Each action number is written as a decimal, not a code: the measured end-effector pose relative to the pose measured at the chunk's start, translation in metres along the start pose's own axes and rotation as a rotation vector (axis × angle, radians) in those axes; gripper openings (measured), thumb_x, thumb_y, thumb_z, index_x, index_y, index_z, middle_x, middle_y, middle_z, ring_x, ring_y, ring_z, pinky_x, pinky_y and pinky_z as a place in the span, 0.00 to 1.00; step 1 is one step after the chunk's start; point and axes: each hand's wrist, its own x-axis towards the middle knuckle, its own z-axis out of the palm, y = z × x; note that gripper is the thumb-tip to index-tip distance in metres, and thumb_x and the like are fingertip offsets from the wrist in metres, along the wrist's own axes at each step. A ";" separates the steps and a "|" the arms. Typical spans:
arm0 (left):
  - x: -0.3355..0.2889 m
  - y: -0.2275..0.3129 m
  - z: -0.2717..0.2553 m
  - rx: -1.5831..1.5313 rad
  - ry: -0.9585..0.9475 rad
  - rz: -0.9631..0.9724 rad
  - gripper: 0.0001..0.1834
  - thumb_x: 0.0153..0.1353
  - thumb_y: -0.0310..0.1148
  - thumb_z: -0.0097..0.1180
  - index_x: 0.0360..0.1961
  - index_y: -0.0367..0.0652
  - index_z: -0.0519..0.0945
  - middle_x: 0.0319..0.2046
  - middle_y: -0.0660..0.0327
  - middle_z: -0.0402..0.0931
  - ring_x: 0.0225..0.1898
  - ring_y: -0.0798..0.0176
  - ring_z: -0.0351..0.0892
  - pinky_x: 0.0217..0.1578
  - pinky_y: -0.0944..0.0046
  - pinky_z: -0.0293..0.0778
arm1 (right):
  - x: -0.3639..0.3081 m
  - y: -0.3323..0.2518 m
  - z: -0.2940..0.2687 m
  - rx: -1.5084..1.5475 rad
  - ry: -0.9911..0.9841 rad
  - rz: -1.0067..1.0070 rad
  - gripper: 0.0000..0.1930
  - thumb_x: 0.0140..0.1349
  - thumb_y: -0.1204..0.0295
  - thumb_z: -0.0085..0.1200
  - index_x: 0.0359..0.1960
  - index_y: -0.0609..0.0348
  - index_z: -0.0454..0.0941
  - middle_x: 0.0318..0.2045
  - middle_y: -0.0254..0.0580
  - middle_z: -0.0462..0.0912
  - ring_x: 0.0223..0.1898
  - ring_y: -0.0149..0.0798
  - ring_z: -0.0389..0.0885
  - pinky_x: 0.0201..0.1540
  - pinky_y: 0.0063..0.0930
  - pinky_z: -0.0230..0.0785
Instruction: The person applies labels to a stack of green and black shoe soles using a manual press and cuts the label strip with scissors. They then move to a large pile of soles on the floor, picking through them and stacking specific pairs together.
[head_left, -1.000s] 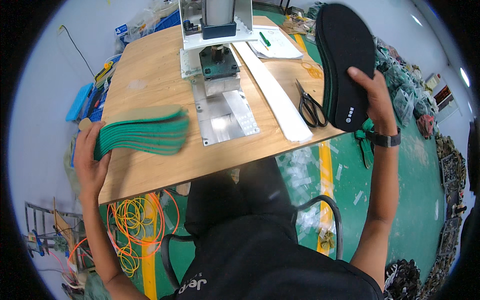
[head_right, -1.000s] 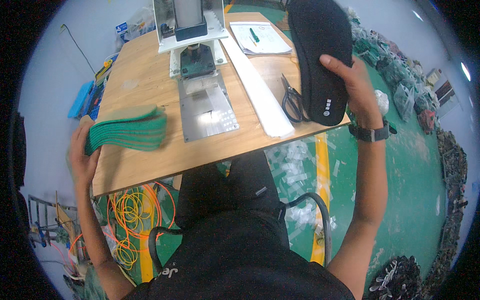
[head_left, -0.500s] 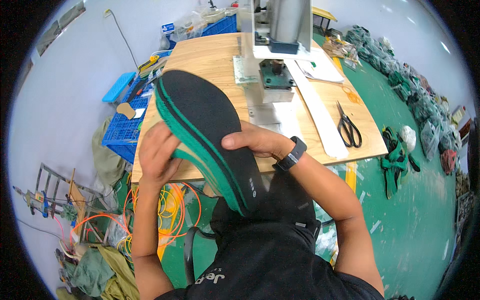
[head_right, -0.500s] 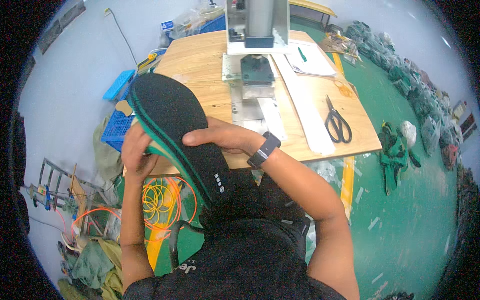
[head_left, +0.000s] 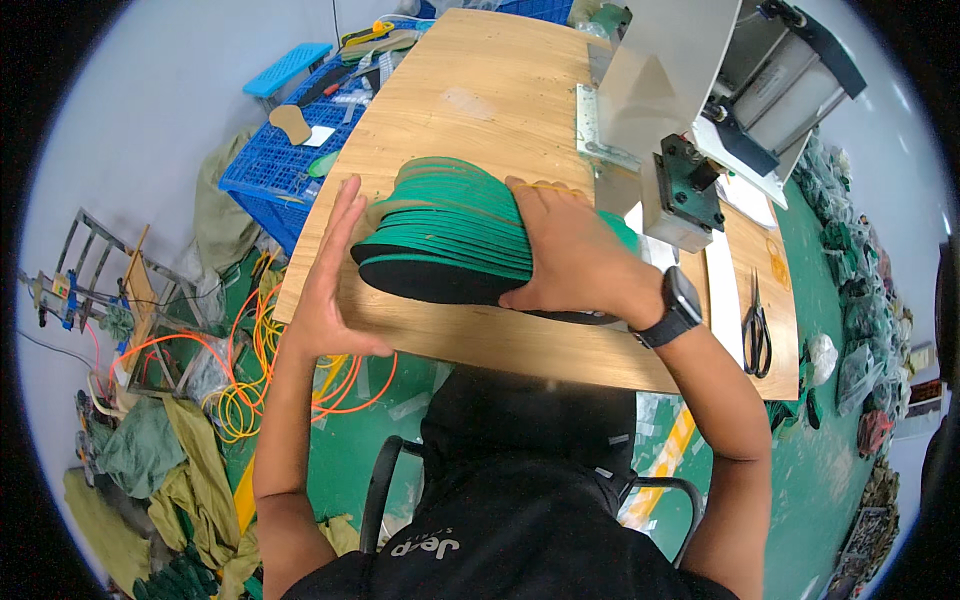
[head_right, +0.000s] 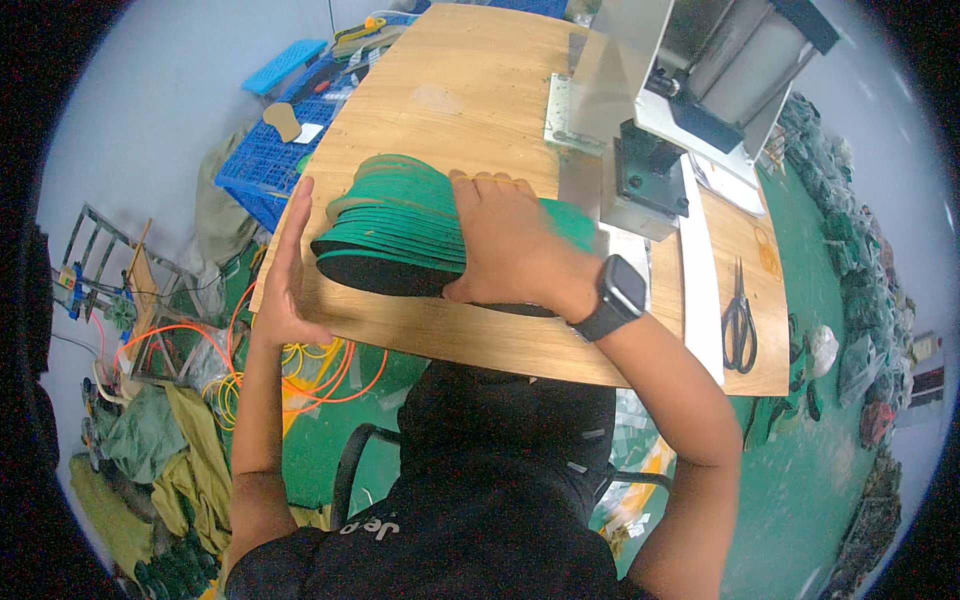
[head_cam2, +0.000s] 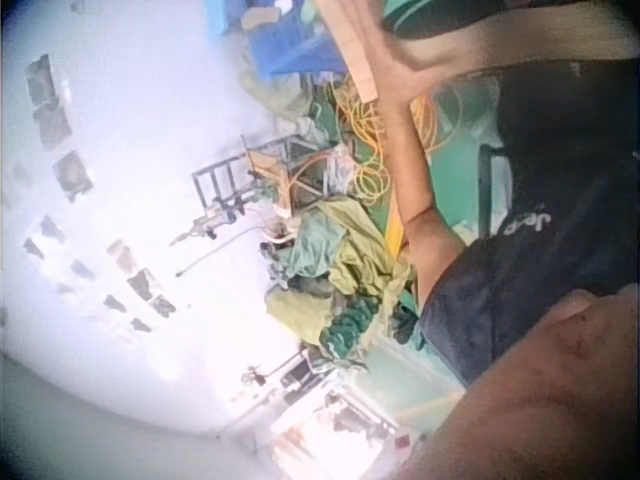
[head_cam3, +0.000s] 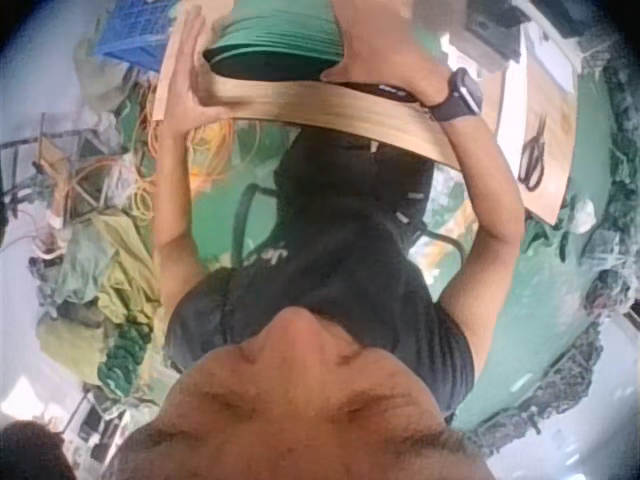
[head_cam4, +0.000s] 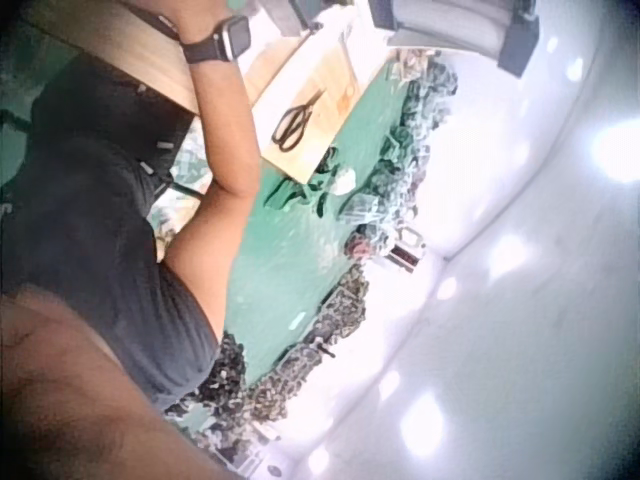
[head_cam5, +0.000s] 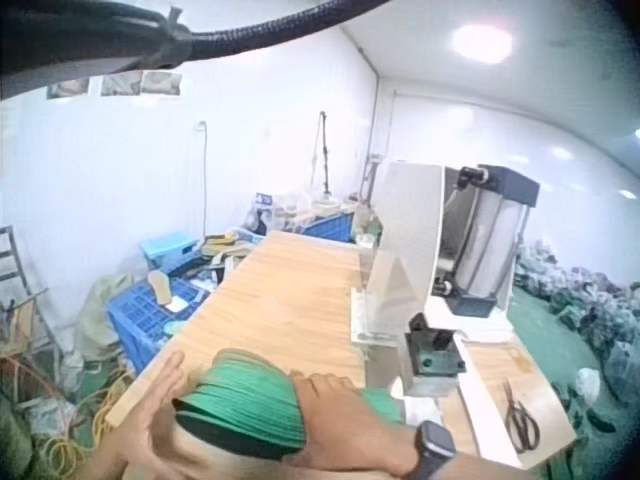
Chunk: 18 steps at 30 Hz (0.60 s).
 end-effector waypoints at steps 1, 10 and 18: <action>0.002 0.002 0.006 0.003 0.032 0.004 0.67 0.27 0.60 0.72 0.67 0.42 0.52 0.69 0.46 0.41 0.70 0.45 0.40 0.66 0.48 0.40 | 0.001 0.001 0.003 0.004 0.053 -0.039 0.59 0.33 0.51 0.71 0.60 0.79 0.52 0.50 0.67 0.68 0.55 0.60 0.66 0.60 0.40 0.55; 0.029 -0.003 0.004 0.262 0.046 -0.089 0.71 0.22 0.40 0.76 0.69 0.43 0.44 0.70 0.49 0.37 0.71 0.49 0.35 0.67 0.52 0.39 | 0.005 0.004 0.003 0.082 0.164 -0.255 0.54 0.34 0.58 0.71 0.61 0.75 0.53 0.52 0.65 0.67 0.56 0.60 0.64 0.62 0.39 0.54; 0.019 0.010 0.014 0.058 -0.132 -0.212 0.65 0.27 0.38 0.75 0.68 0.44 0.49 0.64 0.46 0.51 0.65 0.45 0.52 0.65 0.54 0.51 | 0.007 -0.015 0.002 0.087 0.005 -0.222 0.53 0.36 0.61 0.69 0.62 0.73 0.51 0.51 0.65 0.68 0.56 0.59 0.66 0.58 0.38 0.60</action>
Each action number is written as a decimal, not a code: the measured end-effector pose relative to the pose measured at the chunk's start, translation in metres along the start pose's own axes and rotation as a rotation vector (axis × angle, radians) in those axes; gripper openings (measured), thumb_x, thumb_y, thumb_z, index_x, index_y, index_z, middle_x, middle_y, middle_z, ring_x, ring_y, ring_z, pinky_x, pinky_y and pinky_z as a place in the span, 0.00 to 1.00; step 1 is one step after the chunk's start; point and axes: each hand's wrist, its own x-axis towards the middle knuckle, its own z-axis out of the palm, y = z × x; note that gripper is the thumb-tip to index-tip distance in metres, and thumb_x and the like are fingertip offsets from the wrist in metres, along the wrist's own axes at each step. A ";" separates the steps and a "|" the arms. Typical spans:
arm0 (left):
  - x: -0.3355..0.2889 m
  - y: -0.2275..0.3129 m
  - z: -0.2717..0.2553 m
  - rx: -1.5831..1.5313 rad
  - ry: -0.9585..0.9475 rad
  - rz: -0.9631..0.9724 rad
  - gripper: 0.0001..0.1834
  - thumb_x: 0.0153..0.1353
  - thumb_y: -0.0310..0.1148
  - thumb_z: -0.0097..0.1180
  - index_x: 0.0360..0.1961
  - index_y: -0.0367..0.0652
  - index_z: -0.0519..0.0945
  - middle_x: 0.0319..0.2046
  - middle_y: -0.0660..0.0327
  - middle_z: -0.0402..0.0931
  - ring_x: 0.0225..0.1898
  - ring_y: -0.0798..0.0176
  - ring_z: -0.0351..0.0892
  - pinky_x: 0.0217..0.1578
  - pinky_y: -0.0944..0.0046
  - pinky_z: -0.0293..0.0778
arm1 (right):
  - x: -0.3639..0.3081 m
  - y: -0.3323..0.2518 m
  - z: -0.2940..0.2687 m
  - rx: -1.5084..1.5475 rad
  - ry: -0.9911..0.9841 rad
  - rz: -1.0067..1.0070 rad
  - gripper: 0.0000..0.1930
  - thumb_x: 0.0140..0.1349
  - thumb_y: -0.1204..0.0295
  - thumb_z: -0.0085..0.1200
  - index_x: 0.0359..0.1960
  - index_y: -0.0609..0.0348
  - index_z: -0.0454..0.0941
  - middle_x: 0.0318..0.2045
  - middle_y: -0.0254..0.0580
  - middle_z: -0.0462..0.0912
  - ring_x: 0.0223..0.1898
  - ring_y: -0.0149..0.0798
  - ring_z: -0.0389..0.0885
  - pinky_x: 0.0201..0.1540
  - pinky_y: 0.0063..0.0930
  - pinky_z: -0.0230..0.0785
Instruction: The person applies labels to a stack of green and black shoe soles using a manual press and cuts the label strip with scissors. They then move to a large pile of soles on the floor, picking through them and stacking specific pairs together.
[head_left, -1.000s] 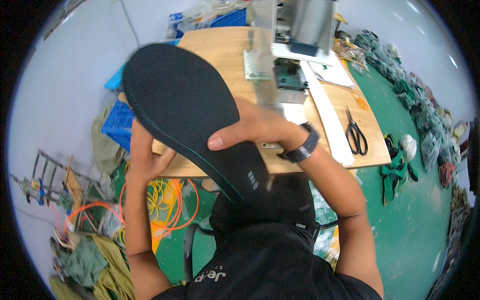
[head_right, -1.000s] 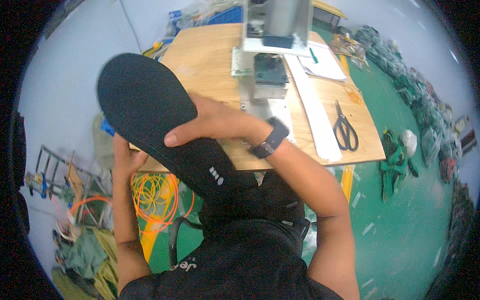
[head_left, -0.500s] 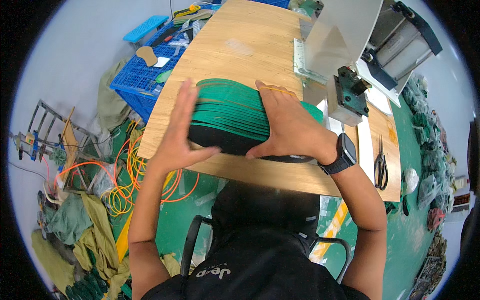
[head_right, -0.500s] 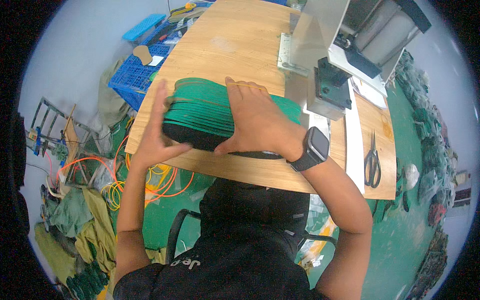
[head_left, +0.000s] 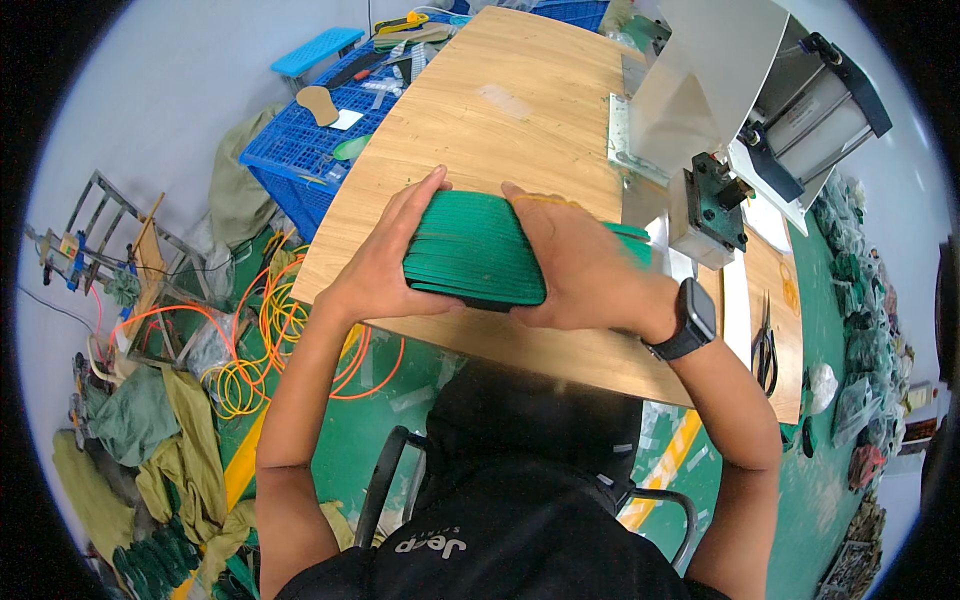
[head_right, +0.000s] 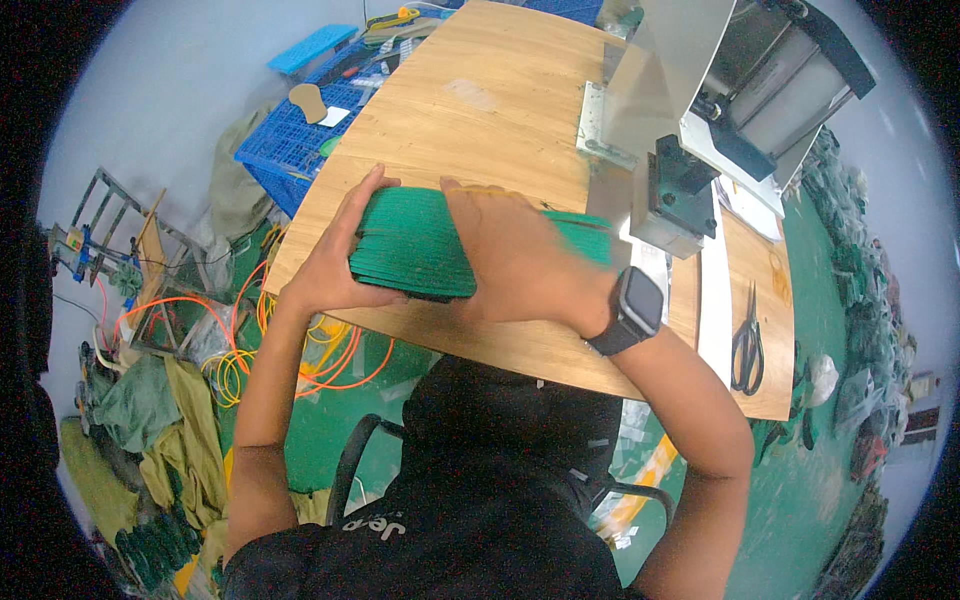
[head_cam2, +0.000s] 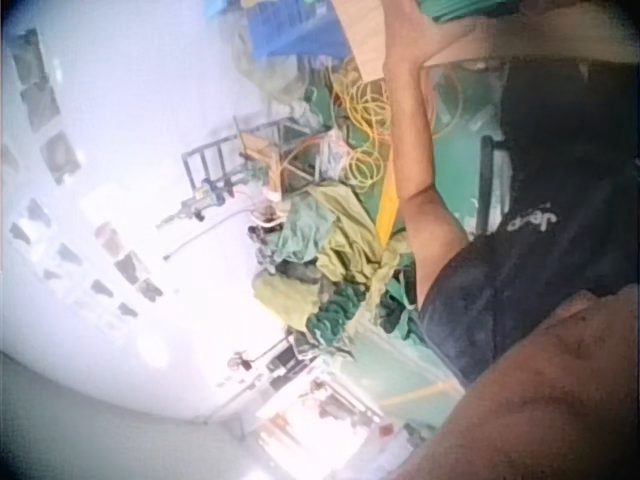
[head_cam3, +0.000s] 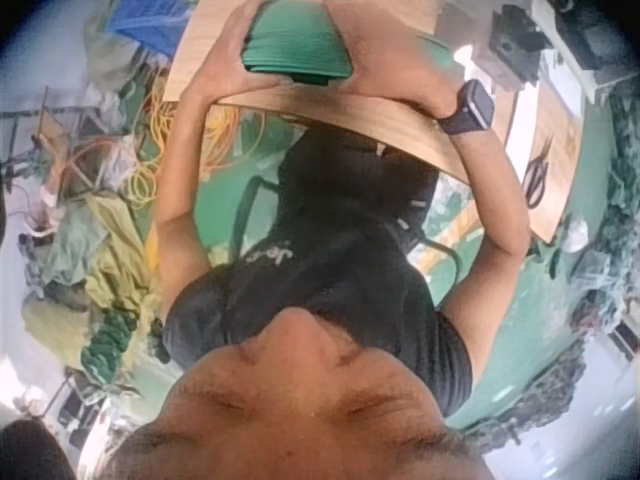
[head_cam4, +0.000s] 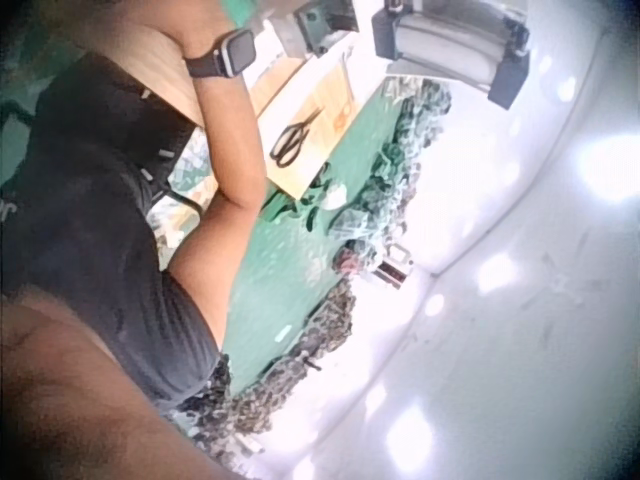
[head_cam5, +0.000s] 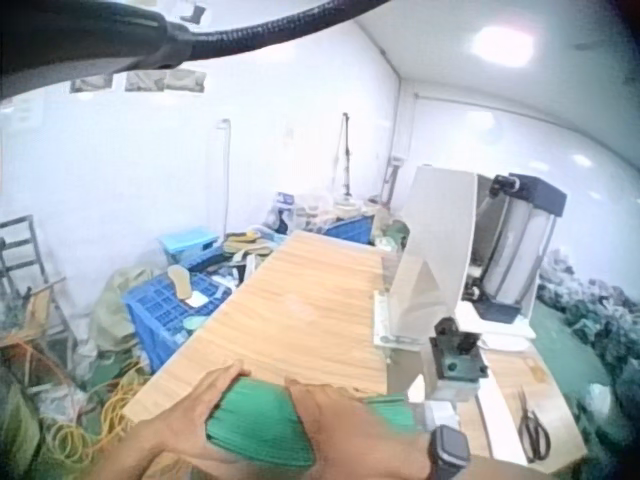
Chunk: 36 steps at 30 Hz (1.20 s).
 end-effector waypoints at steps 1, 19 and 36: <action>-0.001 0.000 0.002 0.033 0.026 0.022 0.64 0.27 0.38 0.75 0.68 0.43 0.50 0.63 0.46 0.53 0.65 0.46 0.54 0.64 0.54 0.52 | 0.000 -0.001 -0.004 -0.033 -0.016 -0.007 0.53 0.37 0.61 0.69 0.62 0.73 0.51 0.51 0.66 0.68 0.56 0.59 0.66 0.58 0.38 0.60; 0.002 0.074 0.040 -0.836 -0.246 0.363 0.12 0.58 0.34 0.55 0.32 0.32 0.80 0.34 0.51 0.77 0.37 0.56 0.76 0.41 0.61 0.72 | -0.095 -0.071 -0.011 0.827 -0.002 -0.493 0.53 0.32 0.56 0.74 0.60 0.66 0.56 0.53 0.56 0.68 0.57 0.50 0.66 0.60 0.36 0.56; 0.046 0.185 0.159 -1.095 -0.826 0.040 0.04 0.57 0.24 0.53 0.30 0.32 0.75 0.37 0.50 0.71 0.39 0.58 0.74 0.44 0.61 0.72 | -0.265 -0.040 0.014 1.086 0.390 -0.371 0.52 0.34 0.64 0.74 0.62 0.65 0.56 0.57 0.50 0.66 0.61 0.41 0.62 0.63 0.31 0.51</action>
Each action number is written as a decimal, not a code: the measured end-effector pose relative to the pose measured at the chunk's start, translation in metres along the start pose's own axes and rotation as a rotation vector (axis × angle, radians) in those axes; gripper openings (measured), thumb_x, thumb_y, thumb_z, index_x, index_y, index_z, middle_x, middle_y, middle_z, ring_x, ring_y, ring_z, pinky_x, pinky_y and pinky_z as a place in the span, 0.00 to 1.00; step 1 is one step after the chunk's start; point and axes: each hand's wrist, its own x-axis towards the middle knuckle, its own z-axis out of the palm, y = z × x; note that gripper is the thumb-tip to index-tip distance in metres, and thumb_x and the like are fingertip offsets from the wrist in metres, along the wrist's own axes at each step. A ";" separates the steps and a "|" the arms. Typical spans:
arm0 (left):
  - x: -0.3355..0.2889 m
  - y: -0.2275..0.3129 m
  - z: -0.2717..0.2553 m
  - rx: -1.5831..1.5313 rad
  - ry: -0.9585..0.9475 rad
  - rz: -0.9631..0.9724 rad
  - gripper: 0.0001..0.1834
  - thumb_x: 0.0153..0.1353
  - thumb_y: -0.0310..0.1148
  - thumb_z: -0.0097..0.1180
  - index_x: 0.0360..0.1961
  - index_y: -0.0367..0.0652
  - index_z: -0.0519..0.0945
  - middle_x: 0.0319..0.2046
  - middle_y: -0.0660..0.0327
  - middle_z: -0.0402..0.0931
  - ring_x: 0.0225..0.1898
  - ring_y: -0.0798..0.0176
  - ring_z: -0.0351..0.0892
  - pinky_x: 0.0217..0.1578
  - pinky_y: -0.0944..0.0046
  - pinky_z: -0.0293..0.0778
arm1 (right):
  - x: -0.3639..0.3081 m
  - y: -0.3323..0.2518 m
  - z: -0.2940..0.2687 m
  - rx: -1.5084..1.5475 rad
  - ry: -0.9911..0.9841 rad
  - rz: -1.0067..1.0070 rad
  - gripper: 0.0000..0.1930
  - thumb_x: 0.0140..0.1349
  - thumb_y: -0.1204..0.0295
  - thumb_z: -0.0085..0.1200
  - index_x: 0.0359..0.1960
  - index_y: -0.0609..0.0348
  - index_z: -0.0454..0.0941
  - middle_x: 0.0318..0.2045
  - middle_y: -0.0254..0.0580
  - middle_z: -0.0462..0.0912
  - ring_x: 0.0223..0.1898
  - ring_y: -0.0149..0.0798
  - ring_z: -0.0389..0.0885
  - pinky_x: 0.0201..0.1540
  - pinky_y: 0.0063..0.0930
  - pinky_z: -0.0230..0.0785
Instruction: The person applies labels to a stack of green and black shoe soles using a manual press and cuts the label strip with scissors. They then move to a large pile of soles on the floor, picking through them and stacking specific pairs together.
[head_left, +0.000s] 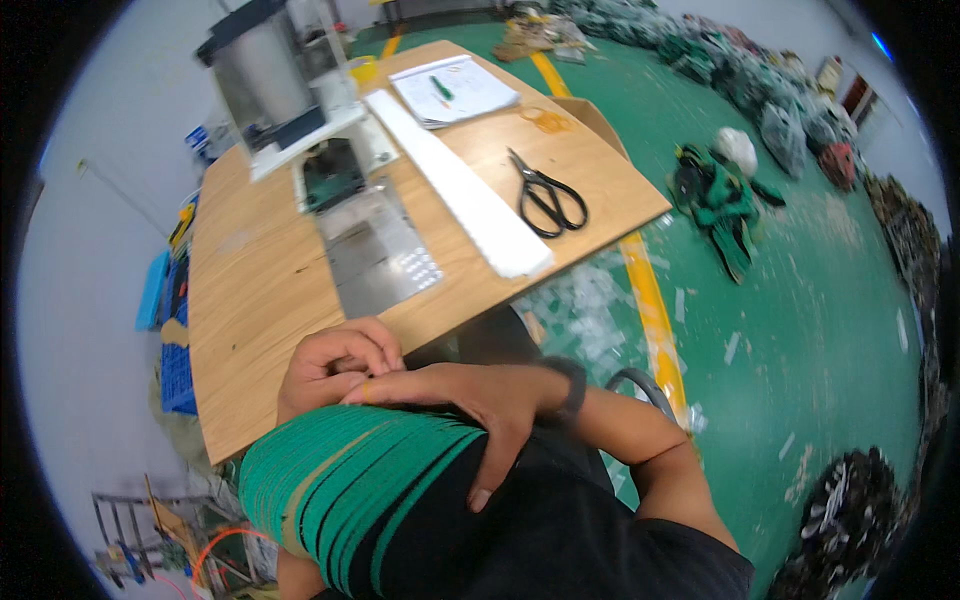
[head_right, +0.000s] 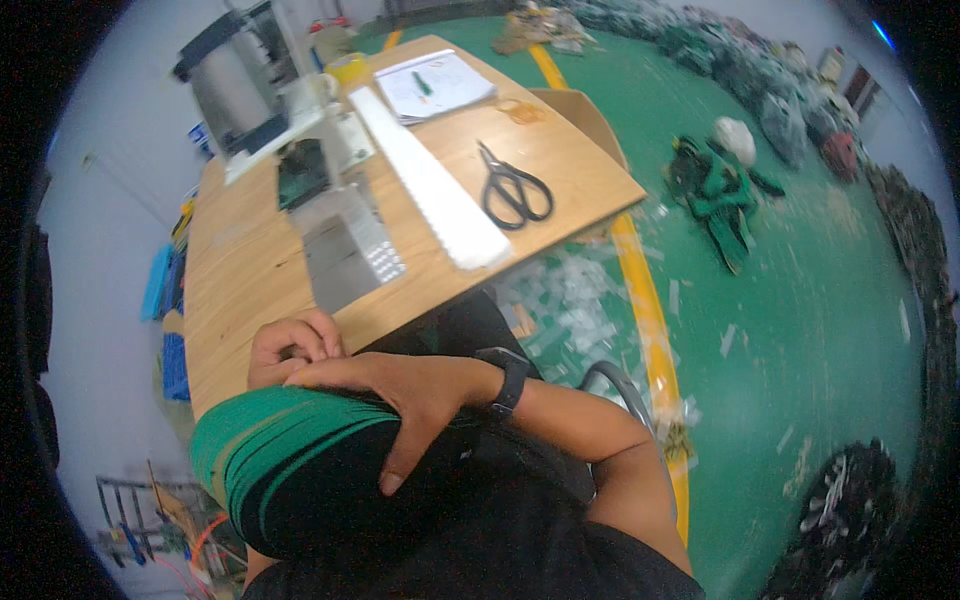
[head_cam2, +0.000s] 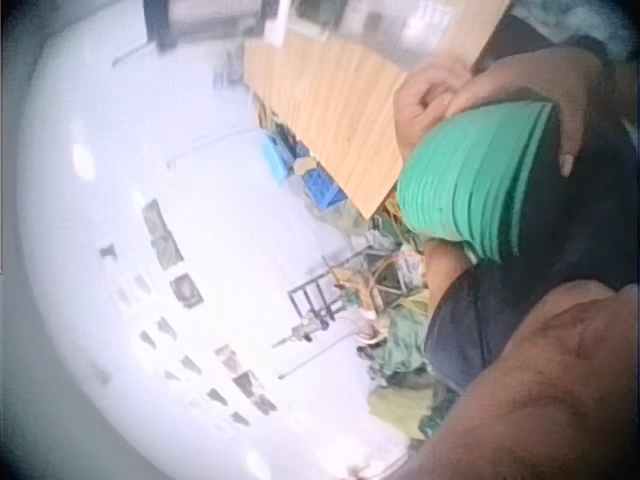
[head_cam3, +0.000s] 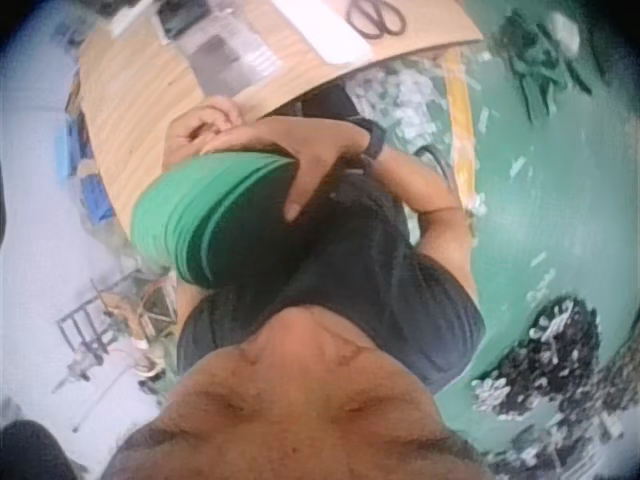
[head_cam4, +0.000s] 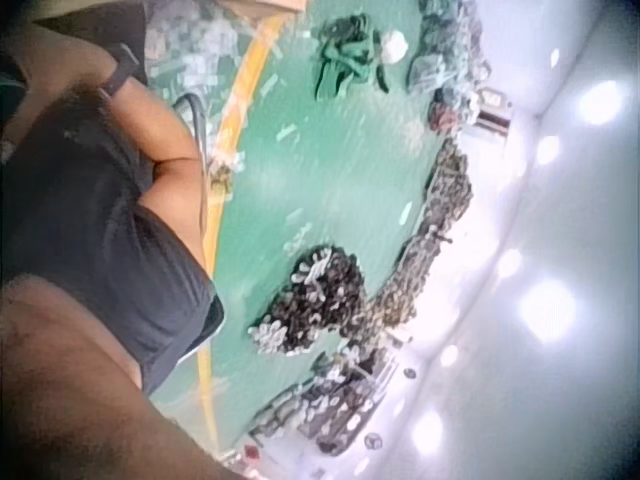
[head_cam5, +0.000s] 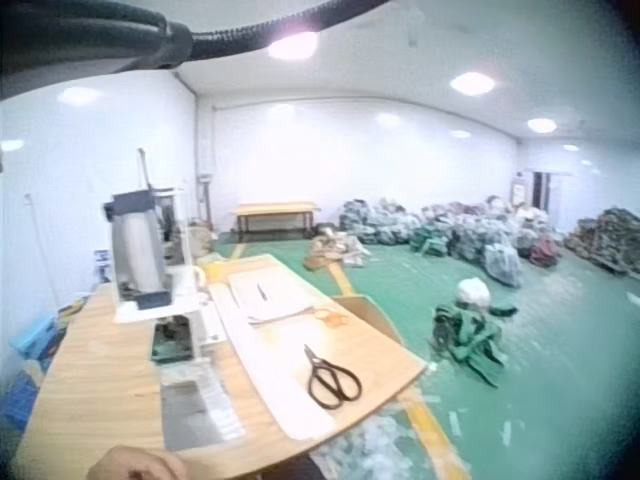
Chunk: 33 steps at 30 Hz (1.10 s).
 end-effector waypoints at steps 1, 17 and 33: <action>0.003 0.000 -0.002 0.016 -0.060 0.011 0.04 0.57 0.23 0.53 0.30 0.32 0.75 0.37 0.49 0.71 0.39 0.57 0.74 0.44 0.61 0.72 | -0.004 -0.001 0.002 0.027 -0.003 -0.013 0.52 0.34 0.64 0.74 0.62 0.66 0.56 0.58 0.50 0.66 0.61 0.41 0.61 0.63 0.31 0.51; 0.058 0.062 -0.044 0.735 -0.257 -0.097 0.08 0.62 0.32 0.52 0.31 0.37 0.75 0.19 0.68 0.67 0.20 0.77 0.63 0.22 0.74 0.59 | -0.053 -0.060 -0.008 -0.860 0.533 0.262 0.43 0.34 0.64 0.70 0.55 0.65 0.63 0.48 0.55 0.71 0.53 0.57 0.68 0.56 0.43 0.60; 0.039 0.041 0.041 0.901 -0.118 0.126 0.08 0.55 0.30 0.59 0.23 0.41 0.73 0.12 0.61 0.68 0.13 0.62 0.69 0.16 0.65 0.61 | -0.080 -0.051 0.026 -1.079 1.111 0.415 0.45 0.33 0.63 0.72 0.56 0.68 0.65 0.48 0.53 0.76 0.51 0.43 0.74 0.56 0.31 0.63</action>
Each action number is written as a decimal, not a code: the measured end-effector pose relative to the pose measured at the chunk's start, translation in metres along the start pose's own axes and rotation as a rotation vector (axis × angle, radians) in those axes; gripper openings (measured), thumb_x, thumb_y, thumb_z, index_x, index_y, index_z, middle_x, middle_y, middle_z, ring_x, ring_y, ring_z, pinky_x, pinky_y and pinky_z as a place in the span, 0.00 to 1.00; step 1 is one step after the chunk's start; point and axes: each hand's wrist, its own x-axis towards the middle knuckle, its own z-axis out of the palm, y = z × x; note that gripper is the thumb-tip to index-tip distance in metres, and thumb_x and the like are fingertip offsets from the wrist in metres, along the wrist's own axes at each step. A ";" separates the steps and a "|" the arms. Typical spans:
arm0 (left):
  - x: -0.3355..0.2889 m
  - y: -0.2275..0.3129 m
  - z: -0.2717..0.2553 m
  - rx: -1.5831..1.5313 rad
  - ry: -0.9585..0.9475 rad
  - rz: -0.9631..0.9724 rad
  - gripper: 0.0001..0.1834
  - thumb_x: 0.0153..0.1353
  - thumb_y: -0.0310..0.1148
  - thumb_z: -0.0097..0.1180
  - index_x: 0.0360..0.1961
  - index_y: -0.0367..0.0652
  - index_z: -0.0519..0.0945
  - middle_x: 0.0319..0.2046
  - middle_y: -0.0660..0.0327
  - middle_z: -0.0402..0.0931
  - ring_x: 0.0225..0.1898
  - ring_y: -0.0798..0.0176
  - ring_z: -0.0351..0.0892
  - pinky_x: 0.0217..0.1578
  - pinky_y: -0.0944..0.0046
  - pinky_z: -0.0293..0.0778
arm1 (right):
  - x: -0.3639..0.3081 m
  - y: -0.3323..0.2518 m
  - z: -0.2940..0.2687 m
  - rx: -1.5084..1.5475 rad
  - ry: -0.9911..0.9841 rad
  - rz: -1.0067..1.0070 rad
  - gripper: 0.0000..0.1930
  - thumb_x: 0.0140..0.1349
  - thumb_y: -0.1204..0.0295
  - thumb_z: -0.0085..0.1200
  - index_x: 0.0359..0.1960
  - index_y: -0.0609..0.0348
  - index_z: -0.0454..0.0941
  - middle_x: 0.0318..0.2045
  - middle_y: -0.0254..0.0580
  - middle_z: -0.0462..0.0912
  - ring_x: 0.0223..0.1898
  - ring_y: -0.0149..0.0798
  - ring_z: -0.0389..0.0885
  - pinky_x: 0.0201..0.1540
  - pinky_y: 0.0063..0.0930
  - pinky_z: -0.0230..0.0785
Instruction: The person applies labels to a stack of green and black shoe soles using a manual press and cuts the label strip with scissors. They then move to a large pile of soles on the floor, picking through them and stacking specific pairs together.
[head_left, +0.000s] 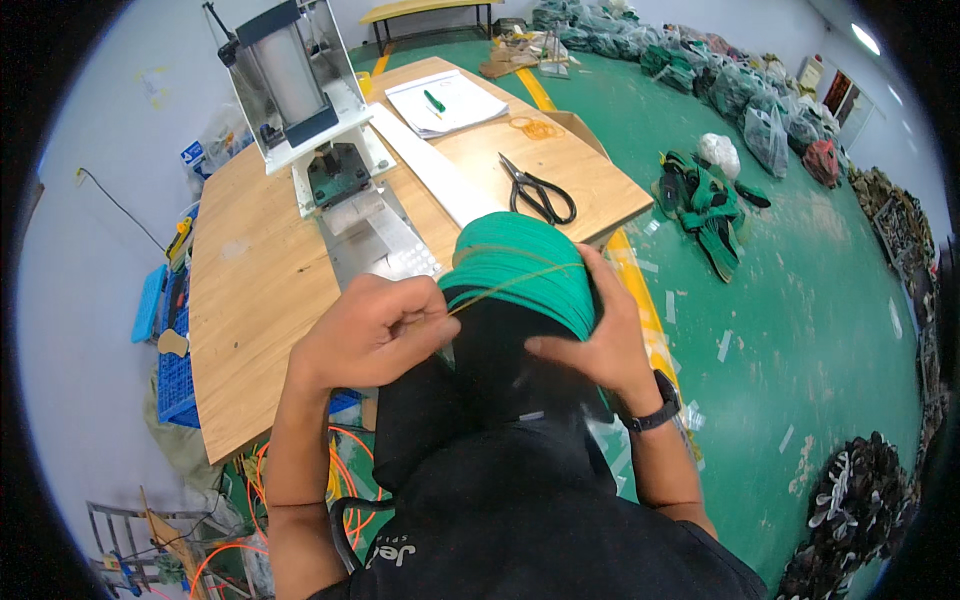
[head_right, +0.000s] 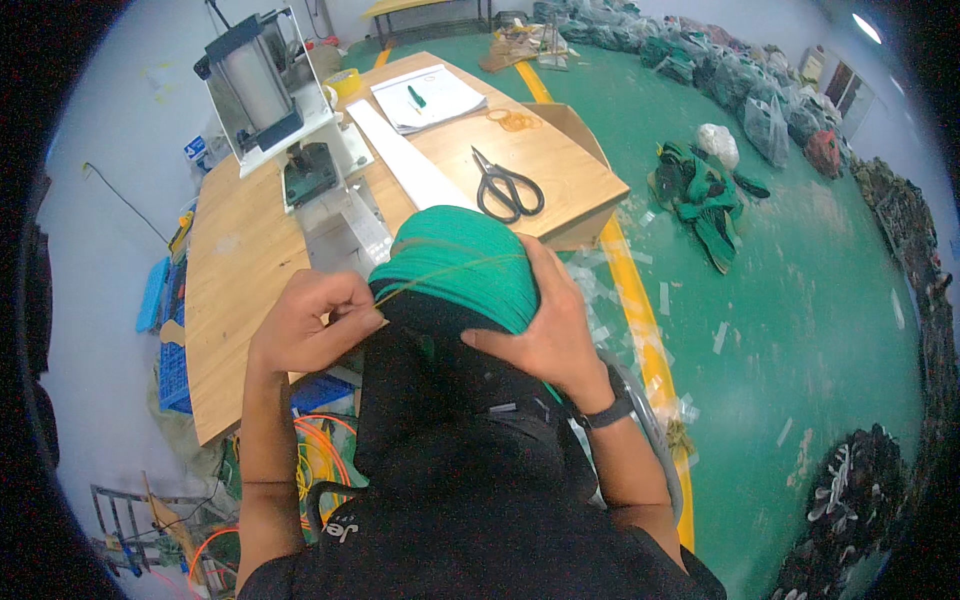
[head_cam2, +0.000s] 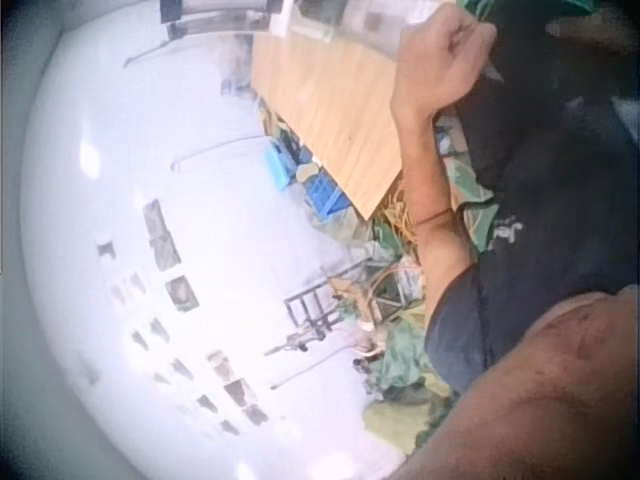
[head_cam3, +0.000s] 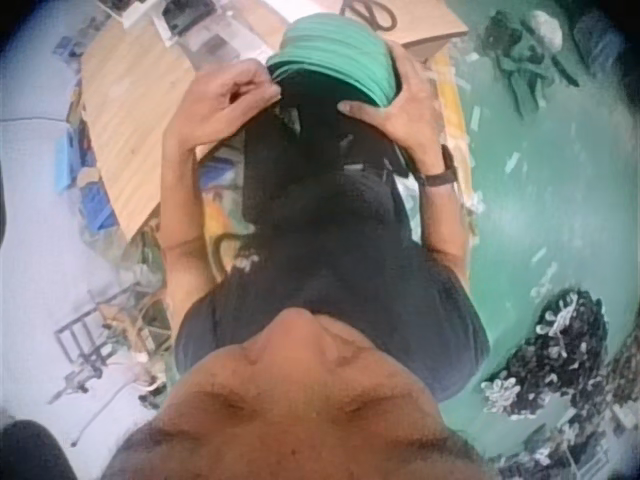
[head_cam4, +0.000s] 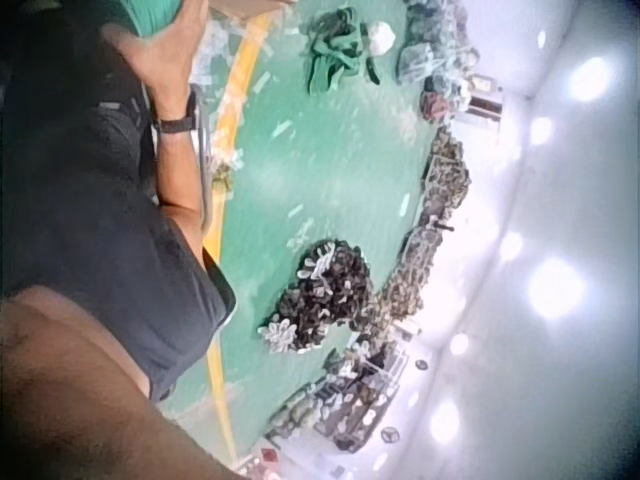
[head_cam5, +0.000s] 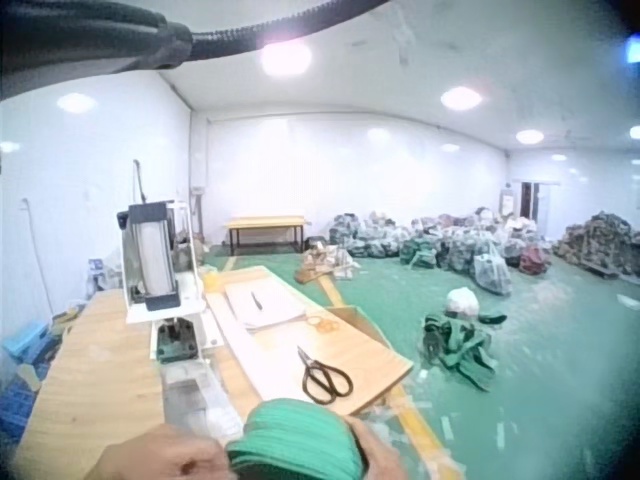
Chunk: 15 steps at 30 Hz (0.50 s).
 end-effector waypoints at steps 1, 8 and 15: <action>0.003 0.001 0.010 -0.009 0.020 0.006 0.08 0.55 0.31 0.59 0.23 0.41 0.73 0.13 0.60 0.69 0.14 0.60 0.70 0.17 0.64 0.61 | 0.000 0.002 0.003 0.026 -0.017 0.075 0.44 0.33 0.63 0.72 0.55 0.68 0.66 0.47 0.53 0.76 0.50 0.42 0.75 0.55 0.30 0.63; 0.002 0.016 0.065 0.237 0.034 0.178 0.06 0.51 0.30 0.61 0.25 0.43 0.75 0.13 0.62 0.69 0.16 0.57 0.69 0.21 0.60 0.65 | 0.003 0.023 0.030 0.518 0.149 0.312 0.39 0.42 0.68 0.68 0.56 0.74 0.63 0.45 0.51 0.77 0.45 0.39 0.76 0.50 0.27 0.67; -0.035 -0.026 0.101 0.107 0.255 -0.138 0.31 0.42 0.31 0.67 0.49 0.40 0.69 0.43 0.53 0.71 0.47 0.57 0.72 0.49 0.62 0.65 | 0.003 0.003 0.033 1.045 0.247 0.213 0.37 0.48 0.72 0.64 0.59 0.68 0.59 0.49 0.46 0.73 0.50 0.36 0.73 0.54 0.27 0.64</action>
